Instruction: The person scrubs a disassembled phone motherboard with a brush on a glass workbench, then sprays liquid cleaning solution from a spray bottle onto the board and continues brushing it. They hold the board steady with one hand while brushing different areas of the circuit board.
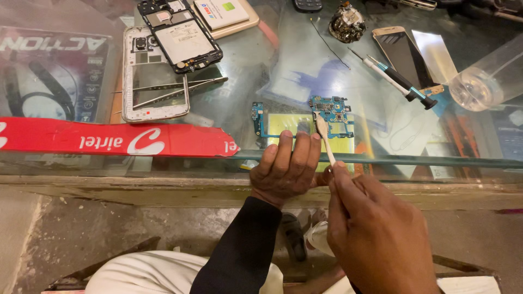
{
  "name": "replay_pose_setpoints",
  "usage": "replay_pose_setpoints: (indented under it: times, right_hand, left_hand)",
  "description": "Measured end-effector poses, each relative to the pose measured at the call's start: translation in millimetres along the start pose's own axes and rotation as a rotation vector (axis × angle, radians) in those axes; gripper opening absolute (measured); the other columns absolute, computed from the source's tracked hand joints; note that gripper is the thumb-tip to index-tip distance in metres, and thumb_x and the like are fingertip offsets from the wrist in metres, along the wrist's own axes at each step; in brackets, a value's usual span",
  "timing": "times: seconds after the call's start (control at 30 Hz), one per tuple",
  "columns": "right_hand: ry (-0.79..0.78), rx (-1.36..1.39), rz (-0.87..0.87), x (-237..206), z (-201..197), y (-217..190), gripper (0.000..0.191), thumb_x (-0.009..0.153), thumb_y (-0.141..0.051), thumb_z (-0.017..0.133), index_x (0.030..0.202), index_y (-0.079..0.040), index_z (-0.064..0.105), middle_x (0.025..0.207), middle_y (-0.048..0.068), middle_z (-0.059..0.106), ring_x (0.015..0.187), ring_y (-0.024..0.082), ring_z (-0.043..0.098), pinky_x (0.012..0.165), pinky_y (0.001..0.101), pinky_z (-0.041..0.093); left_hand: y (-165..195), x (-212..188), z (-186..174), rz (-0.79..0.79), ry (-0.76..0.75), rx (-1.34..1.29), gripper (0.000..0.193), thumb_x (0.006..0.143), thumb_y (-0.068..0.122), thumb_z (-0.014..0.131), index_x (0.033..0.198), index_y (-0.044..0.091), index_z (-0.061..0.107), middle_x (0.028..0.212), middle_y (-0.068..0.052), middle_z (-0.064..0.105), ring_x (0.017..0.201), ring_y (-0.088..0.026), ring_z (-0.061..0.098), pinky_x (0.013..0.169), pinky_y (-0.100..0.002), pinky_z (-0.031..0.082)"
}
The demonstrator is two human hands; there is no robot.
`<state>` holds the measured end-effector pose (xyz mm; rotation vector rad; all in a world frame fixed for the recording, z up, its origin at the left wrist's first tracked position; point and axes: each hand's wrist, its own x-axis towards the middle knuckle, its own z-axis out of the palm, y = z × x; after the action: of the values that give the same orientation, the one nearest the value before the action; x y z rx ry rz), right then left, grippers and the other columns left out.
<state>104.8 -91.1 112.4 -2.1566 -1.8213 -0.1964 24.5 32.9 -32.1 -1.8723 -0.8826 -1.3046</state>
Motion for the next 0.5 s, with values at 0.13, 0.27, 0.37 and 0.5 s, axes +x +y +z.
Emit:
replay_pose_setpoints:
  times: [0.13,0.27,0.37,0.5]
  right_hand:
    - [0.044,0.132,-0.012,4,0,0,0.027,0.087,-0.012,0.066,0.112,-0.005,0.076,0.070,0.012,0.065,0.058,0.034,0.063,0.053,0.0465,0.049]
    - [0.106,0.121,-0.100,44,2,-8,0.024,0.092,-0.010,0.066,0.113,-0.003,0.075,0.076,0.014,0.065,0.067,0.037,0.063,0.059,0.0476,0.049]
    - [0.093,0.092,-0.083,37,2,-5,0.024,0.092,-0.011,0.068,0.113,-0.003,0.075,0.076,0.015,0.066,0.065,0.036,0.064,0.059,0.0472,0.050]
    - [0.035,0.067,0.067,-10,2,4,0.030,0.084,-0.014,0.069,0.112,-0.007,0.077,0.072,0.013,0.070,0.056,0.035,0.065,0.051,0.0481,0.050]
  left_hand:
    - [-1,-2,-2,0.005,-0.022,-0.007,0.050,0.116,0.050,0.034,0.133,0.015,0.065,0.126,0.000,0.064,0.124,-0.021,0.056,0.118,-0.038,0.029]
    - [-1,-3,-2,0.006,-0.034,0.039,0.041,0.115,0.042,0.041,0.135,0.017,0.067,0.128,0.002,0.064,0.126,-0.019,0.057,0.120,-0.038,0.029]
    - [-1,-3,-1,0.016,-0.062,0.058,0.042,0.114,0.045,0.042,0.134,0.018,0.066,0.128,0.002,0.064,0.127,-0.019,0.057,0.120,-0.038,0.029]
    - [1,-4,3,-0.001,-0.005,-0.007,0.052,0.113,0.056,0.039,0.131,0.015,0.066,0.125,-0.002,0.063,0.124,-0.022,0.056,0.117,-0.040,0.030]
